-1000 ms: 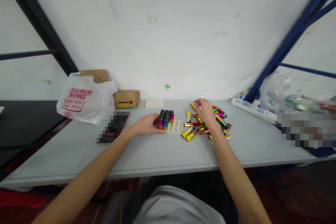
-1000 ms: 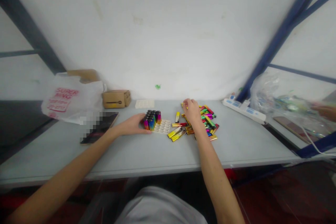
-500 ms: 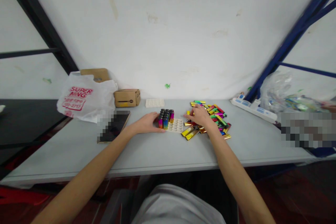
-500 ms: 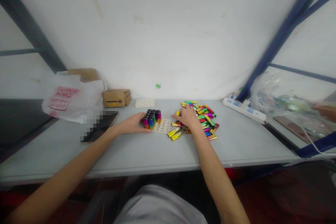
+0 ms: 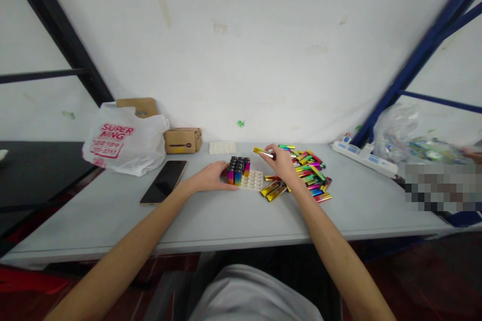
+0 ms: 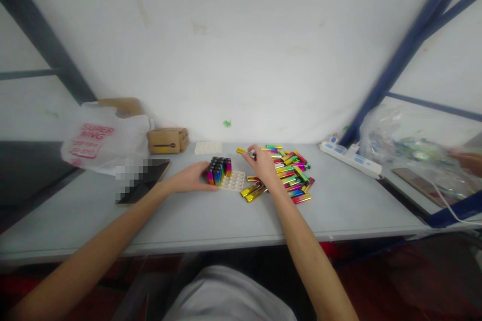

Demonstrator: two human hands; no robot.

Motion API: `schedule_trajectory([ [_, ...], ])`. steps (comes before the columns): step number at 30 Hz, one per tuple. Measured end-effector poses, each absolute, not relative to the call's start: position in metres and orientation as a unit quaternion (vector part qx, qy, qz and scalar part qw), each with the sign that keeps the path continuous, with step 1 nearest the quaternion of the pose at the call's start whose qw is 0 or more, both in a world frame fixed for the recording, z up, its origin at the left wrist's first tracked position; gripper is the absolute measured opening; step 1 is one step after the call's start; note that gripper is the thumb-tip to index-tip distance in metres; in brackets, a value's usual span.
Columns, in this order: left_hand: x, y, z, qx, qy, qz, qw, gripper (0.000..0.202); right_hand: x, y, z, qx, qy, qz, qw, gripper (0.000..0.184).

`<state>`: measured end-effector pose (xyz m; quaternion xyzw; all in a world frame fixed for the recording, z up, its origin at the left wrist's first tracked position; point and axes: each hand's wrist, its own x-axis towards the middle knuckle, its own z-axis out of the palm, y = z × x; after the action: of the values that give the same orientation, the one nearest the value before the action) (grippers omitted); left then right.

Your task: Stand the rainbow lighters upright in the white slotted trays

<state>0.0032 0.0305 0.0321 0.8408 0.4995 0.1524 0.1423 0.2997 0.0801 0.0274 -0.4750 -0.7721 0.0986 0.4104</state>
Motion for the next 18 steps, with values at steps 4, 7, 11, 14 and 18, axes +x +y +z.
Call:
schedule_trajectory([
  [4, 0.004, 0.029, 0.033, 0.84, 0.499, 0.157, 0.145, 0.073, 0.295, 0.078, 0.035, -0.456, -0.73, 0.178, 0.476, 0.04],
  [7, 0.004, 0.028, 0.033, 0.84, 0.494, 0.17, 0.147, 0.072, 0.292, 0.077, 0.038, -0.431, -0.717, 0.256, 0.485, 0.05],
  [11, 0.004, 0.028, 0.032, 0.844, 0.49, 0.164, 0.143, 0.074, 0.286, 0.072, 0.04, -0.381, -0.717, 0.319, 0.489, 0.062],
  [14, 0.004, 0.029, 0.033, 0.845, 0.49, 0.163, 0.135, 0.074, 0.281, 0.067, 0.039, -0.356, -0.711, 0.383, 0.47, 0.064],
  [18, 0.004, 0.029, 0.032, 0.845, 0.489, 0.165, 0.14, 0.071, 0.275, 0.065, 0.033, -0.339, -0.702, 0.427, 0.457, 0.058],
])
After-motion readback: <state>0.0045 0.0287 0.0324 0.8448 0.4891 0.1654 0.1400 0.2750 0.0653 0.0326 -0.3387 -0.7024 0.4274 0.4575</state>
